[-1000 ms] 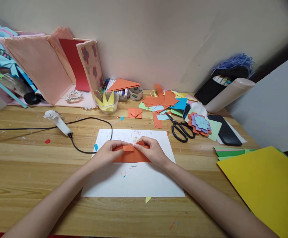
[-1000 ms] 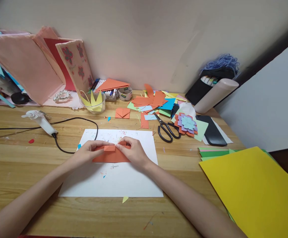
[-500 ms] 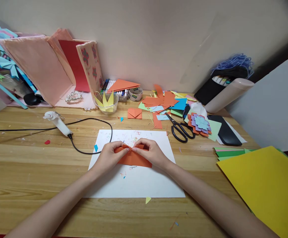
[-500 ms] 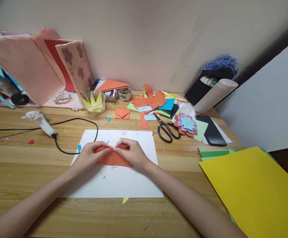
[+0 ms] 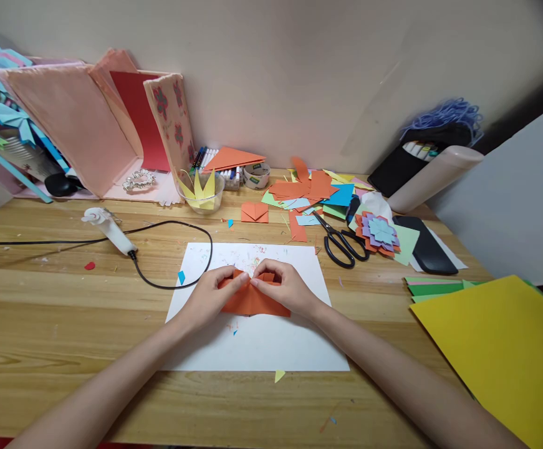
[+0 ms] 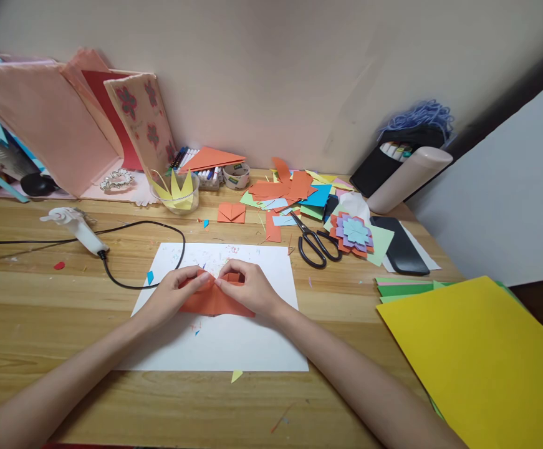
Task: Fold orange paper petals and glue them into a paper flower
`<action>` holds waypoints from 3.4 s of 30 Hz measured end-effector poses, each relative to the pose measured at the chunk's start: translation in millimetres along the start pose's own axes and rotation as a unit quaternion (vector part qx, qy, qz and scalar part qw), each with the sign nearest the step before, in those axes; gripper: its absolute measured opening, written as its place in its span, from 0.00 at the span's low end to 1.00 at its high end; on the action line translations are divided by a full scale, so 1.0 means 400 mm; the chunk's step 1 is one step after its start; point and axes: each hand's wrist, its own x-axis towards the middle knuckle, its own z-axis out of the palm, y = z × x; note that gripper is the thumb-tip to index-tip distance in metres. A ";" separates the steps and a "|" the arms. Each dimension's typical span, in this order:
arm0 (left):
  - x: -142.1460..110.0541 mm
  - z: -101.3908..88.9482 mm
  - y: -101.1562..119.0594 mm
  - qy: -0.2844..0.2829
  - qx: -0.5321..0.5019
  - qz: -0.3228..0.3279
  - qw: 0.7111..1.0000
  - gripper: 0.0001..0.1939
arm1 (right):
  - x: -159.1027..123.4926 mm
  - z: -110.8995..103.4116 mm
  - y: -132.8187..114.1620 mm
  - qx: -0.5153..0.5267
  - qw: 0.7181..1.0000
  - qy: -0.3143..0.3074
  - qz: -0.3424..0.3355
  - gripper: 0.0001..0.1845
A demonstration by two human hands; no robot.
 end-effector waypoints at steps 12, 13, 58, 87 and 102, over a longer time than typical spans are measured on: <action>-0.001 0.002 -0.007 0.020 -0.012 -0.011 1.000 0.18 | -0.001 0.000 -0.002 0.012 1.000 -0.002 -0.005 0.05; -0.002 0.002 -0.006 0.019 -0.010 -0.011 1.000 0.18 | -0.001 0.000 -0.002 0.010 1.000 -0.001 -0.005 0.05; 0.003 -0.015 0.002 -0.013 -0.005 -0.047 0.999 0.15 | -0.005 -0.002 0.000 0.020 0.998 0.052 0.016 0.06; 0.003 -0.005 0.000 -0.032 -0.065 -0.066 0.995 0.14 | -0.005 0.002 0.012 0.004 0.998 0.062 -0.024 0.04; 0.005 0.003 -0.005 -0.027 -0.083 -0.067 0.994 0.18 | -0.017 0.014 0.012 -0.157 0.966 0.152 -0.138 0.06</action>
